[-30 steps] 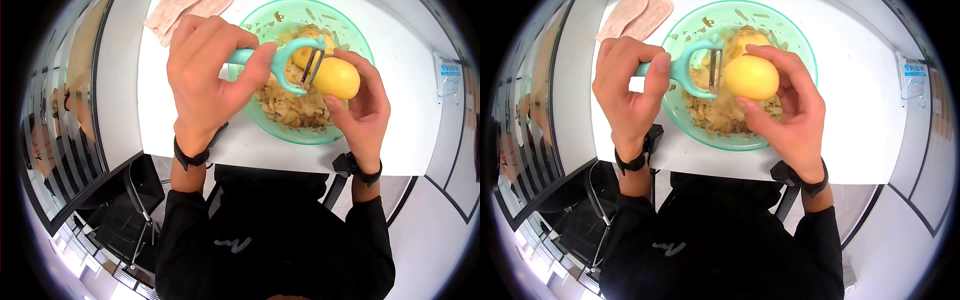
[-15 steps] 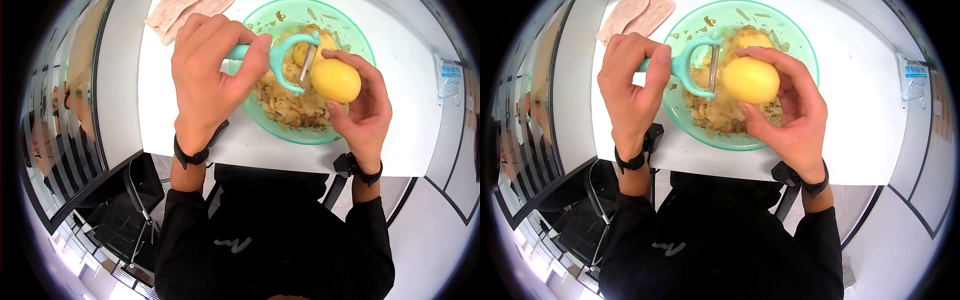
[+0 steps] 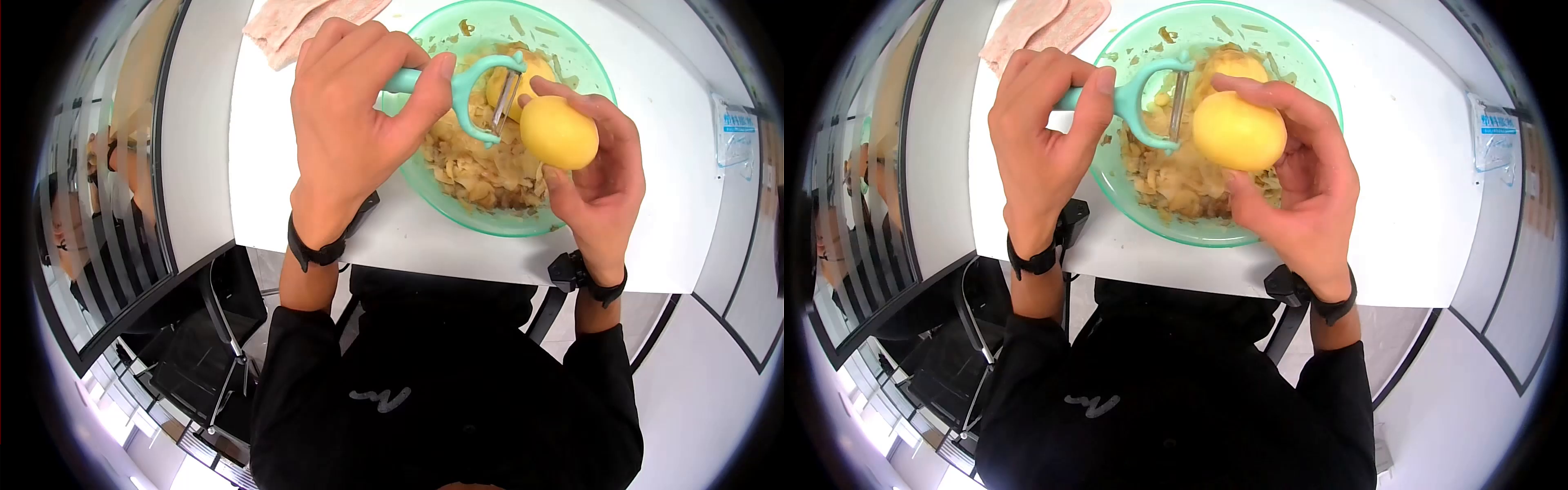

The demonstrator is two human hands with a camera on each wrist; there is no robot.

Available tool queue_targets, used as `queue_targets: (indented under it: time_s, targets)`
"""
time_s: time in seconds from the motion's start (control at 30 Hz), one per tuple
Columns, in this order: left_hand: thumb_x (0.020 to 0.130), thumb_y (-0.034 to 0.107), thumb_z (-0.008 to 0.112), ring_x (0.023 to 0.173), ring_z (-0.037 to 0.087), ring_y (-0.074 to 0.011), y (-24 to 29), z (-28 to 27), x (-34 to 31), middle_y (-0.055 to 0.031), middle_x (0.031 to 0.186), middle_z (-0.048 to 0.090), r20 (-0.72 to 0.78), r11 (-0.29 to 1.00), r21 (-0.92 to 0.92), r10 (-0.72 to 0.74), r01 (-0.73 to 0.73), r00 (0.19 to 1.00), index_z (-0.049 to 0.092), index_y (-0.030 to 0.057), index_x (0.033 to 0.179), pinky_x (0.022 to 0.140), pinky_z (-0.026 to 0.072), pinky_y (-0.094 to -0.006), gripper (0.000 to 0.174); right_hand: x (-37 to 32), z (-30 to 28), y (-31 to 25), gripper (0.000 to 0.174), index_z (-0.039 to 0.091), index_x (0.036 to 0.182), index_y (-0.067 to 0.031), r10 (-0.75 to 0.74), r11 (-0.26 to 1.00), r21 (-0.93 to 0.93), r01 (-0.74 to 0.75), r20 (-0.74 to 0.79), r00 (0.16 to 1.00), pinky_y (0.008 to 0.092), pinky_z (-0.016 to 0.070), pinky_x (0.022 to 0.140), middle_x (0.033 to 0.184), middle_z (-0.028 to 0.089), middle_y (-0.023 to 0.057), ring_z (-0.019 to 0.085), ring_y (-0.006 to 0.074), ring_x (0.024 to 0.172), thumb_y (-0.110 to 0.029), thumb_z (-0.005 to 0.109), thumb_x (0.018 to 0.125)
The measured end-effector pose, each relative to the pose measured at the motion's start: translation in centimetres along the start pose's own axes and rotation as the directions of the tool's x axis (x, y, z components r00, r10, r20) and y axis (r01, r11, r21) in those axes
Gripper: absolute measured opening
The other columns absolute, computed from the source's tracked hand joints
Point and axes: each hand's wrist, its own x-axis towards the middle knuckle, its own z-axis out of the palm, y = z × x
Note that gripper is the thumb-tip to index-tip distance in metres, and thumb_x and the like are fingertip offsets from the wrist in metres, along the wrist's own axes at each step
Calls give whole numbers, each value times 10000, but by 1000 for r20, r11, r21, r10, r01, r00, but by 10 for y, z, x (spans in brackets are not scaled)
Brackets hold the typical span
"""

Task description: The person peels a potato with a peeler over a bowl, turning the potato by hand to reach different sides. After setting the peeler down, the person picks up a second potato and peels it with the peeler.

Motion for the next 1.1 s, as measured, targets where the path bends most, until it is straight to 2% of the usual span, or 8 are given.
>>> queue_targets:
  time_s: [0.07, 0.17, 0.23, 0.43, 0.6, 0.67, 0.87, 1.1]
  targets:
    - [889, 148, 741, 733, 507, -210, 1, 0, 0, -29, 716, 623, -8, 1000, -8, -4, 4, 1000, 653, 38, 777, 673, 423, -321, 180, -2, -4, -1, 574, 435, 1427, 16, 26, 995, -93, -23, 27, 999, 409, 525, 1041, 1419, 556, 274, 639, 331, 1237, -37, 690, 915]
    - [893, 147, 737, 733, 505, -212, 0, 0, 0, -28, 715, 622, -17, 1000, -22, 5, -5, 1000, 651, 38, 774, 673, 420, -320, 183, -3, 2, -14, 622, 438, 1434, 25, 222, 972, 91, -218, -32, 975, 374, 582, 989, 1398, 563, 208, 619, 272, 1254, 115, 631, 850]
    - [819, 164, 783, 695, 497, -216, -4, 4, -1, -19, 684, 583, -66, 999, -34, 27, -29, 997, 661, 69, 741, 647, 392, -331, 172, -3, -1, -12, 607, 433, 1430, 26, 203, 973, 115, -200, -15, 979, 367, 607, 936, 1407, 551, 211, 617, 267, 1250, 109, 630, 861]
    - [767, 164, 815, 681, 503, -212, -4, 6, 1, -6, 679, 587, -122, 993, -70, 84, -93, 989, 666, 88, 721, 630, 382, -332, 174, 0, -3, -5, 566, 453, 1404, 10, 68, 993, 99, -67, -3, 998, 376, 539, 1025, 1410, 552, 219, 605, 268, 1253, 88, 640, 875]
    - [778, 149, 797, 707, 515, -211, -1, 3, 1, -12, 698, 603, -97, 991, -74, 104, -112, 990, 668, 81, 736, 647, 399, -328, 152, -1, -4, -8, 579, 468, 1397, 3, 83, 995, 51, -82, -8, 997, 376, 475, 1090, 1373, 596, 209, 597, 263, 1266, 57, 692, 865]
    - [844, 132, 744, 747, 523, -208, 5, -3, 1, -20, 728, 622, -38, 992, -86, 94, -97, 995, 669, 59, 769, 674, 418, -316, 129, -1, 1, -9, 580, 478, 1386, 7, 50, 998, -34, -51, -32, 998, 371, 482, 1087, 1358, 611, 200, 595, 255, 1273, 46, 716, 858]
    - [831, 138, 753, 748, 523, -215, 8, -2, 2, -17, 725, 618, -36, 985, -86, 147, -150, 988, 671, 65, 765, 677, 420, -320, 128, -2, 1, -6, 578, 499, 1369, 14, 68, 998, 9, -68, -24, 997, 370, 478, 1100, 1358, 615, 186, 596, 252, 1285, 43, 738, 844]
    - [789, 151, 785, 717, 516, -215, -1, 0, 1, -11, 701, 605, -81, 994, -20, 103, -105, 991, 674, 85, 749, 662, 404, -326, 135, -2, -2, -3, 604, 508, 1387, 23, 31, 999, -31, -32, -15, 999, 372, 473, 1106, 1375, 605, 172, 595, 250, 1288, 55, 745, 832]
